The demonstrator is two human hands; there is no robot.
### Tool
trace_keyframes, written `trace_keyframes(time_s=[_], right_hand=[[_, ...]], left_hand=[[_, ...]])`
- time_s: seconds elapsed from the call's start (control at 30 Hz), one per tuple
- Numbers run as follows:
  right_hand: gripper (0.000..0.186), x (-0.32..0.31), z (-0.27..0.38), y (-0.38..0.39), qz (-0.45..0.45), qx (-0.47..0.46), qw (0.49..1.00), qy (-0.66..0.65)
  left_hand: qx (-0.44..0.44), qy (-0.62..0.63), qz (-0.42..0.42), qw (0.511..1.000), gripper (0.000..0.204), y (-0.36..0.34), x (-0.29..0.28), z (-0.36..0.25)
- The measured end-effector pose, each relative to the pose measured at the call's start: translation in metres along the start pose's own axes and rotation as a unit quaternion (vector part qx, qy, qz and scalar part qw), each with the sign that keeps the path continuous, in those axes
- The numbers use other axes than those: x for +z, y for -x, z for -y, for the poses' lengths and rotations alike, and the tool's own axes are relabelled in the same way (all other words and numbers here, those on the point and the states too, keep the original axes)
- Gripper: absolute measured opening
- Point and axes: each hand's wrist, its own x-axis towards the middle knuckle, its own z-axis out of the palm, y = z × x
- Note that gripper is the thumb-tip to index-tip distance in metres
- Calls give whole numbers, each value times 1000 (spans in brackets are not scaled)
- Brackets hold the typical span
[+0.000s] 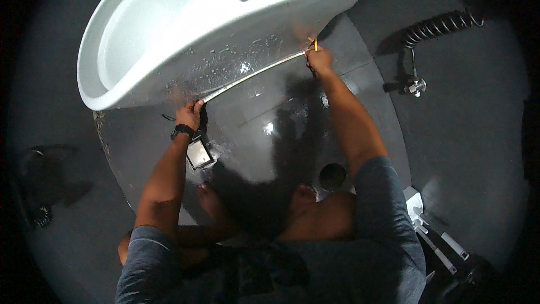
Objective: The person measures the floor around a toilet using a tape measure and pencil, then uses a hammer and chisel to break up the floor material near the drain hole. The person works barefoot in a small bathroom with a white toilet, sink, and cleaning supplies.
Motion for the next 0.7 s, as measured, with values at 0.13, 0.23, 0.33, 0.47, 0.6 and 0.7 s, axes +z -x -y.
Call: trace_keyframes(time_s=[0.13,0.23,0.33,0.47,0.6,0.7], right_hand=[[8,-3,9,12,23,24,995,-92],[8,-8,14,15,20,46,999,-9],[15,-15,16,19,-39,19,999,-5],[20,-25,15,29,72,93,990,-82],[33,-24,15,37,77,100,986,-111],[45,-22,13,38,73,87,988,-101]], left_hand=[[15,34,1,999,54,-7,7,12],[62,31,-25,997,54,-11,11,21],[46,28,-31,998,53,-13,11,25],[63,4,-35,997,50,-7,3,24],[67,23,-37,997,49,-3,6,13],[106,49,-67,991,48,-5,14,8]])
